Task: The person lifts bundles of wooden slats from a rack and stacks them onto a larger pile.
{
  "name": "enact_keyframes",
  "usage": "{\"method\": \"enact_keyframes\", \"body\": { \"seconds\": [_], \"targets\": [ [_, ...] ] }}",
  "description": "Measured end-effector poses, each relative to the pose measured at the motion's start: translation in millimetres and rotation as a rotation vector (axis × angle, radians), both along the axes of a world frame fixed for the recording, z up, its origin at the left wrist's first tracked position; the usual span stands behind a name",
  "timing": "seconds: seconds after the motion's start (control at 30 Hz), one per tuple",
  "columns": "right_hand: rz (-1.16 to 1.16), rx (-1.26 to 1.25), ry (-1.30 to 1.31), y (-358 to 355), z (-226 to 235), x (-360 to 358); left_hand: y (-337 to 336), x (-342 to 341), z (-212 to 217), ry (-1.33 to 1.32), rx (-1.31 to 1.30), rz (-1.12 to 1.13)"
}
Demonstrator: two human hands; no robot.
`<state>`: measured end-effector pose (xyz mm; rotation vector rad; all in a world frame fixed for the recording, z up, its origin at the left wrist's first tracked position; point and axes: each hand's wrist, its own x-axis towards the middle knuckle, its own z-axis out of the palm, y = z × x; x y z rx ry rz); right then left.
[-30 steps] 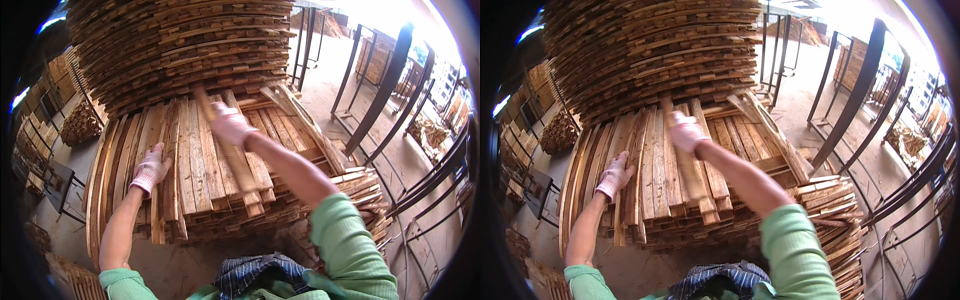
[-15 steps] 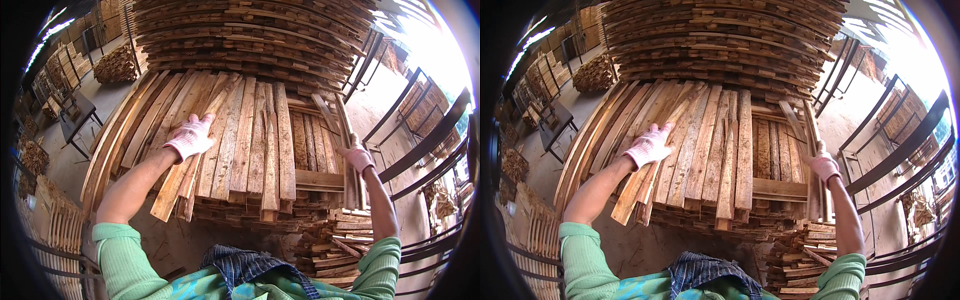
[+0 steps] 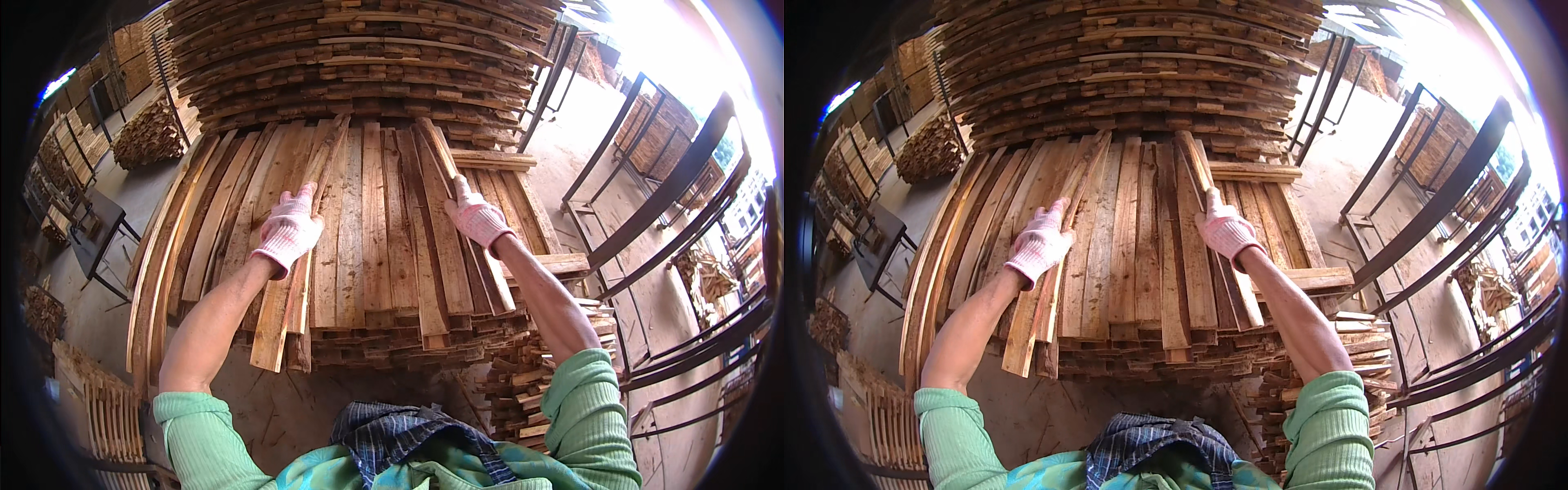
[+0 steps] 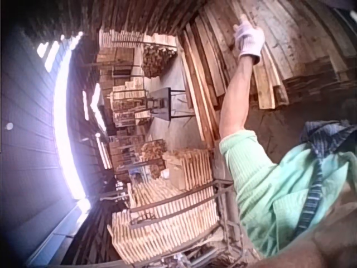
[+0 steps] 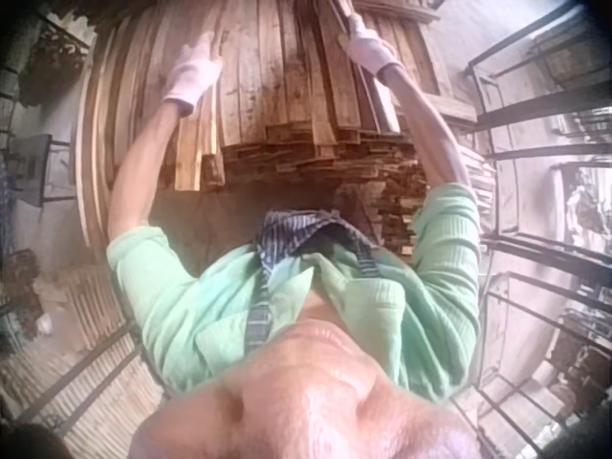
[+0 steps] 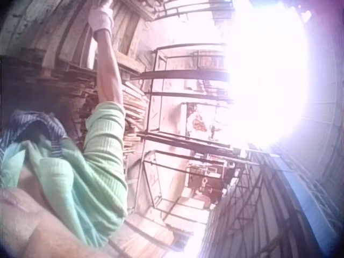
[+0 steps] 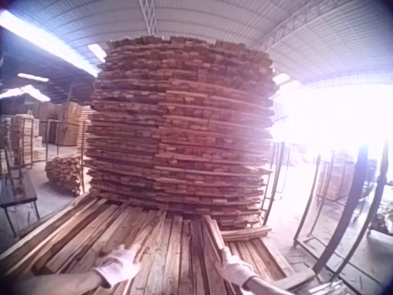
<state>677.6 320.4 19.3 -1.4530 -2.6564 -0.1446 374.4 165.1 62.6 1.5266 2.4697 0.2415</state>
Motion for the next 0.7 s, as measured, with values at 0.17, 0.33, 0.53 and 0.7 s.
{"method": "enact_keyframes", "body": {
  "seconds": [0.17, 0.33, 0.53, 0.7],
  "targets": [
    [-0.005, -0.234, 0.211, 20.2, 2.8, 39.1, 10.2, 6.4, -1.0, -0.039, 0.04, -0.031],
    [-0.219, -0.16, 0.309, 8.6, 17.1, 56.3, -13.0, -12.6, -2.6, -0.051, 0.125, -0.023],
    [0.117, 0.39, -0.387, 52.0, -72.9, 91.5, 7.4, -7.2, -18.8, -0.039, 0.202, -0.067],
    [0.269, 0.122, -0.194, 74.0, -75.7, 85.3, -10.9, -14.3, 7.4, -0.476, 0.355, 0.151]
  ]
}}
